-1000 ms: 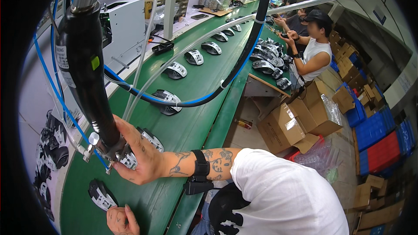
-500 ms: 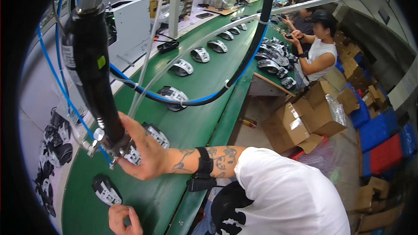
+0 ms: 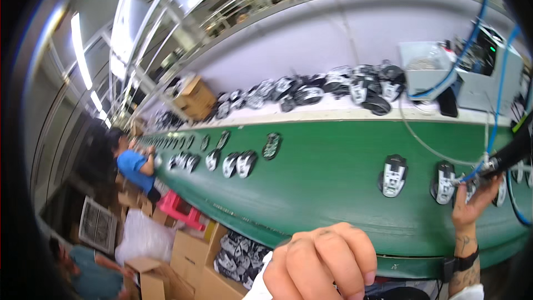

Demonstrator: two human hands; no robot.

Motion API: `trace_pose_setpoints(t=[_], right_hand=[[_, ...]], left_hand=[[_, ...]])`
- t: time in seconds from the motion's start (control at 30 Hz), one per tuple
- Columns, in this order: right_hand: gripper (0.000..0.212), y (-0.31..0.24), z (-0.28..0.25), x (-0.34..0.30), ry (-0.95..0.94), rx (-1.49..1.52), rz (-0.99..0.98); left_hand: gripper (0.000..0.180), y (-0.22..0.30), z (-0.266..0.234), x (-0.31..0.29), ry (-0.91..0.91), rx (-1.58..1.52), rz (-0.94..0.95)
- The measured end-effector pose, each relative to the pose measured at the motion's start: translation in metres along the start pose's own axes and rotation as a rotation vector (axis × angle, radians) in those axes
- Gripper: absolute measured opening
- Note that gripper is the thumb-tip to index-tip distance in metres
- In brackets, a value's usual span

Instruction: Using a pneumatic screwdriver to fasten components of computer mice on an assembly line.

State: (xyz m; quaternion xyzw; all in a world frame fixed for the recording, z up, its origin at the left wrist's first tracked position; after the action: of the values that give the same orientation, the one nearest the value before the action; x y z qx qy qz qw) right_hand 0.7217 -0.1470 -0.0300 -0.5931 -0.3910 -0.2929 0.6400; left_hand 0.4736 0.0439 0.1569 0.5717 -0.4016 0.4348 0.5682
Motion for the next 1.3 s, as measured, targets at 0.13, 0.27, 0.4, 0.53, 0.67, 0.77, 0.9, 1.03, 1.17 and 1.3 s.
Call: trace_pose_setpoints(t=[0.13, 0.27, 0.4, 0.53, 0.67, 0.77, 0.9, 1.03, 1.17, 1.3], right_hand=[[0.078, -0.006, 0.012, -0.004, -0.034, 0.058, 0.01], [0.075, 0.002, -0.004, -0.003, 0.03, 0.026, 0.067], [0.078, -0.001, 0.003, 0.003, 0.016, 0.059, 0.062], [0.076, -0.004, 0.004, 0.007, 0.026, 0.068, 0.052], [0.075, -0.003, 0.007, 0.004, 0.041, 0.096, 0.06], [0.075, 0.001, 0.0, 0.002, 0.046, 0.078, 0.062], [0.073, 0.002, 0.0, 0.0, 0.05, 0.07, 0.052], [0.073, 0.003, -0.006, 0.002, 0.048, 0.05, 0.055], [0.074, 0.004, -0.006, -0.001, 0.062, 0.075, 0.075], [0.078, 0.002, 0.005, -0.003, 0.021, 0.024, 0.057]], left_hand=[[0.019, 0.034, -0.01, -0.007, 0.111, 0.098, 0.255], [0.02, 0.045, -0.014, -0.003, 0.13, 0.215, 0.085], [0.021, 0.05, -0.012, 0.0, 0.129, 0.224, 0.134], [0.024, 0.051, -0.022, 0.001, -0.049, 0.185, 0.119], [0.025, 0.055, -0.016, 0.004, 0.146, 0.277, -0.002], [0.026, 0.051, -0.016, 0.0, 0.145, 0.22, 0.097], [0.026, 0.057, -0.013, 0.0, 0.154, 0.25, 0.202], [0.032, 0.04, -0.012, 0.005, 0.087, 0.145, -0.008], [0.02, 0.037, -0.037, 0.0, 0.299, 0.217, 0.248], [0.009, -0.014, -0.113, -0.015, 0.884, 0.165, -0.099]])
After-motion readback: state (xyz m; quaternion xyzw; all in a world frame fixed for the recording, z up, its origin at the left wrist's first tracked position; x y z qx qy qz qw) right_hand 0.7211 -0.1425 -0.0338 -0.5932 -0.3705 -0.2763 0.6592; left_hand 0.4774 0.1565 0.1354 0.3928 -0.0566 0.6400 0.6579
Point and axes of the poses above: each hand's wrist, its own x-axis towards the middle knuckle, its own z-axis out of the palm, y = z × x, the point moved 9 cm from there along x, towards the middle knuckle, and after that the axes turned 12 degrees about x, right-handed, at the moved point
